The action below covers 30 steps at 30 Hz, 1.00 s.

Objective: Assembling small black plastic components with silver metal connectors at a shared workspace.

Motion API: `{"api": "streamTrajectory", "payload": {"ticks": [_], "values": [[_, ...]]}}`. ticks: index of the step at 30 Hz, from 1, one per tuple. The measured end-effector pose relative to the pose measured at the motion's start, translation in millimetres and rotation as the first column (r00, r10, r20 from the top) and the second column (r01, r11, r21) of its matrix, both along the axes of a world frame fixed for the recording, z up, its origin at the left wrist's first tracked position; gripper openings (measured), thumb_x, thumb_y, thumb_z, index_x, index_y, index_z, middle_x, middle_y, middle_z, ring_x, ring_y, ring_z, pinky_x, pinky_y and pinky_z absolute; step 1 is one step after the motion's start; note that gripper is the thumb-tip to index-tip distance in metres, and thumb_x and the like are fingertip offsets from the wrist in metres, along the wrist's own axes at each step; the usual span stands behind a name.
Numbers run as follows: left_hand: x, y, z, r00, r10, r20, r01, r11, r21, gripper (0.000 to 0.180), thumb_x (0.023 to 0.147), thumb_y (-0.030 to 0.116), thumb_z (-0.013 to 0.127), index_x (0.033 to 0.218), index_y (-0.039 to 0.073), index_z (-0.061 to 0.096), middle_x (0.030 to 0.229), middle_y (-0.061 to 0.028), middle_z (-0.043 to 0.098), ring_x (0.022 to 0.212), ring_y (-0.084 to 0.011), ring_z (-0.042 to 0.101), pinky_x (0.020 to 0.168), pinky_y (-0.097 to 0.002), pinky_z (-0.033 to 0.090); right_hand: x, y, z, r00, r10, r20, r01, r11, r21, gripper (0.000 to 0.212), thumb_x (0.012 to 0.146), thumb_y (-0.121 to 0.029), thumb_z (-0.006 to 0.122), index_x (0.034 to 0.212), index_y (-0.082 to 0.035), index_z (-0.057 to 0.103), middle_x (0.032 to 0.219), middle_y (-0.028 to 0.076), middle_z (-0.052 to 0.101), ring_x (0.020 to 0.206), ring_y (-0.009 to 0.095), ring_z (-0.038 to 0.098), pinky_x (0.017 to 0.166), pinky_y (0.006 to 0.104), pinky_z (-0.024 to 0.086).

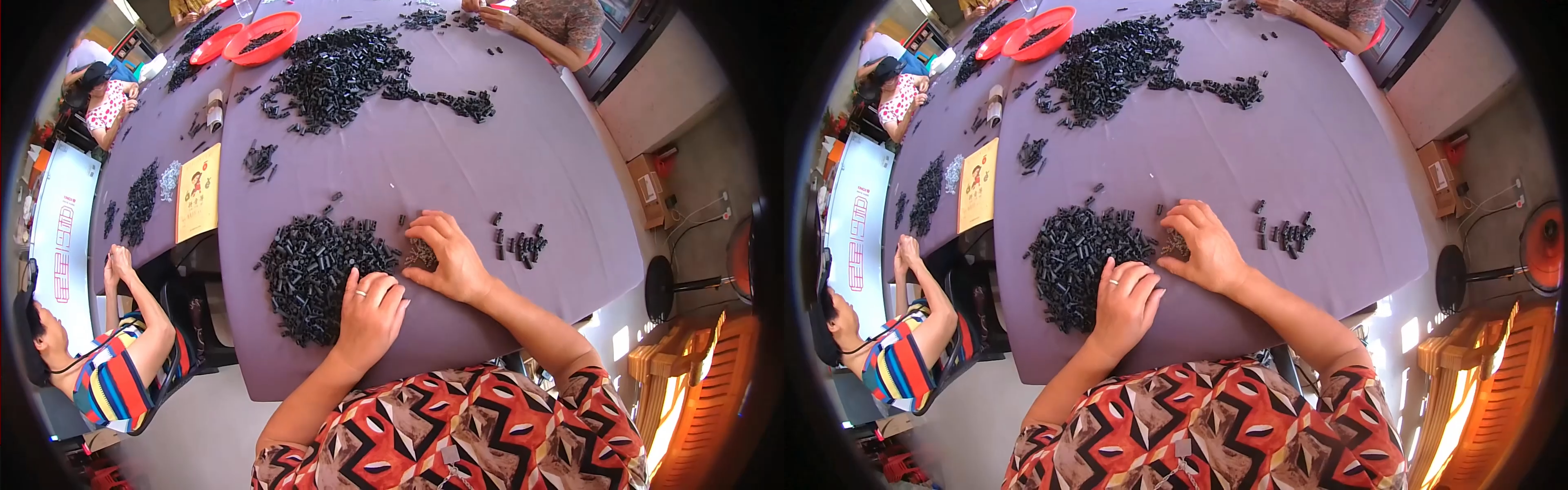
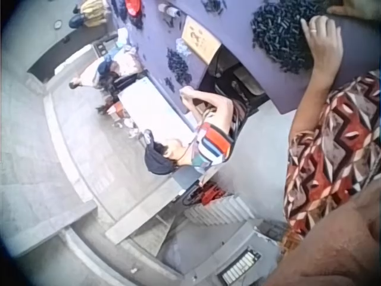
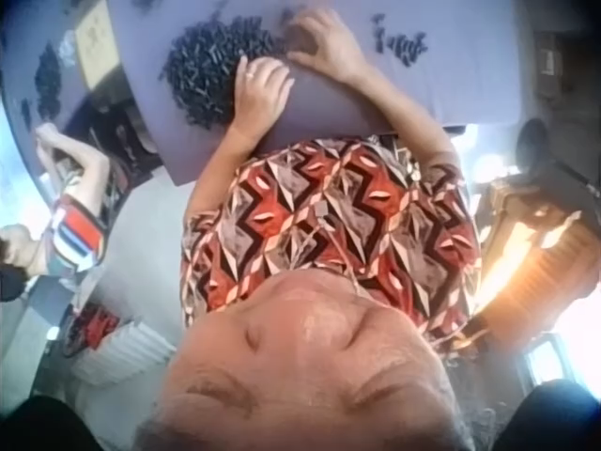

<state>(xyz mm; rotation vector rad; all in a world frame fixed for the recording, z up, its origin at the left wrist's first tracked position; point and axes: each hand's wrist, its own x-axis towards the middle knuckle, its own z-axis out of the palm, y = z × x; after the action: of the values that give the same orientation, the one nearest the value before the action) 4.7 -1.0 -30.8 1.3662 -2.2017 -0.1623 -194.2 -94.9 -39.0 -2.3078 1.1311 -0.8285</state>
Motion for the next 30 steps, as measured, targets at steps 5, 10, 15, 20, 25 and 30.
{"api": "streamTrajectory", "payload": {"ticks": [5,10,15,20,25,30], "values": [[-0.3,-0.4,0.7,1.0,0.002,-0.017,-0.002,1.0,0.007,0.023,0.083,0.014,0.078,0.103,0.007,0.068,0.111,-0.0062,0.064,0.112,-0.0276,0.062,0.114,-0.0528,0.035,5.0,2.3,5.3,0.999,0.045,0.024,-0.044,0.998,-0.039,0.045,0.067,-0.016,0.087,0.106,-0.005,0.068,0.119,0.012,0.063,0.124,0.037,0.054,0.106,0.0465,0.047],[-0.7,-0.7,0.9,1.0,-0.005,-0.02,0.006,1.0,0.008,0.024,0.082,0.013,0.078,0.103,0.007,0.068,0.11,-0.0063,0.064,0.112,-0.0279,0.062,0.114,-0.0525,0.036,12.2,1.8,3.1,1.0,0.015,0.023,-0.013,0.996,-0.092,0.032,0.07,-0.012,0.083,0.096,-0.005,0.067,0.114,0.01,0.063,0.115,0.034,0.056,0.099,0.0442,0.049],[-0.7,0.0,0.5,1.0,0.003,-0.027,-0.003,1.0,0.0,0.024,0.082,0.013,0.078,0.103,0.007,0.068,0.111,-0.0067,0.064,0.112,-0.0277,0.062,0.114,-0.0526,0.036,16.4,6.4,-0.6,0.998,0.016,0.053,-0.01,0.994,-0.108,0.018,0.073,-0.009,0.078,0.087,-0.005,0.066,0.107,0.009,0.063,0.108,0.032,0.056,0.095,0.043,0.049],[0.1,0.3,0.6,0.999,-0.003,-0.033,0.004,1.0,0.009,0.025,0.082,0.014,0.078,0.103,0.007,0.068,0.112,-0.0063,0.064,0.112,-0.0271,0.062,0.114,-0.0526,0.036,7.3,16.1,0.7,0.998,0.033,0.045,-0.029,0.996,-0.083,0.014,0.075,-0.005,0.074,0.084,-0.005,0.063,0.101,0.009,0.062,0.101,0.032,0.056,0.089,0.0426,0.049],[1.0,-0.2,0.0,0.999,0.0,-0.033,0.0,1.0,0.018,0.024,0.082,0.014,0.078,0.103,0.007,0.068,0.111,-0.0057,0.065,0.112,-0.0264,0.062,0.114,-0.0525,0.036,-4.6,38.2,3.2,0.998,0.052,0.041,-0.049,0.997,-0.063,0.014,0.075,-0.004,0.074,0.085,-0.005,0.064,0.101,0.008,0.062,0.101,0.031,0.057,0.09,0.0429,0.049],[5.8,-3.2,1.7,0.973,0.034,-0.229,-0.036,0.999,-0.004,0.023,0.088,0.004,0.07,0.111,0.005,0.07,0.112,-0.0109,0.071,0.108,-0.0305,0.068,0.11,-0.0529,0.042,-14.0,42.8,10.4,0.994,0.1,0.054,-0.094,0.991,-0.1,0.017,0.075,-0.002,0.075,0.09,-0.005,0.068,0.106,0.008,0.064,0.105,0.031,0.06,0.092,0.0443,0.05]]}}
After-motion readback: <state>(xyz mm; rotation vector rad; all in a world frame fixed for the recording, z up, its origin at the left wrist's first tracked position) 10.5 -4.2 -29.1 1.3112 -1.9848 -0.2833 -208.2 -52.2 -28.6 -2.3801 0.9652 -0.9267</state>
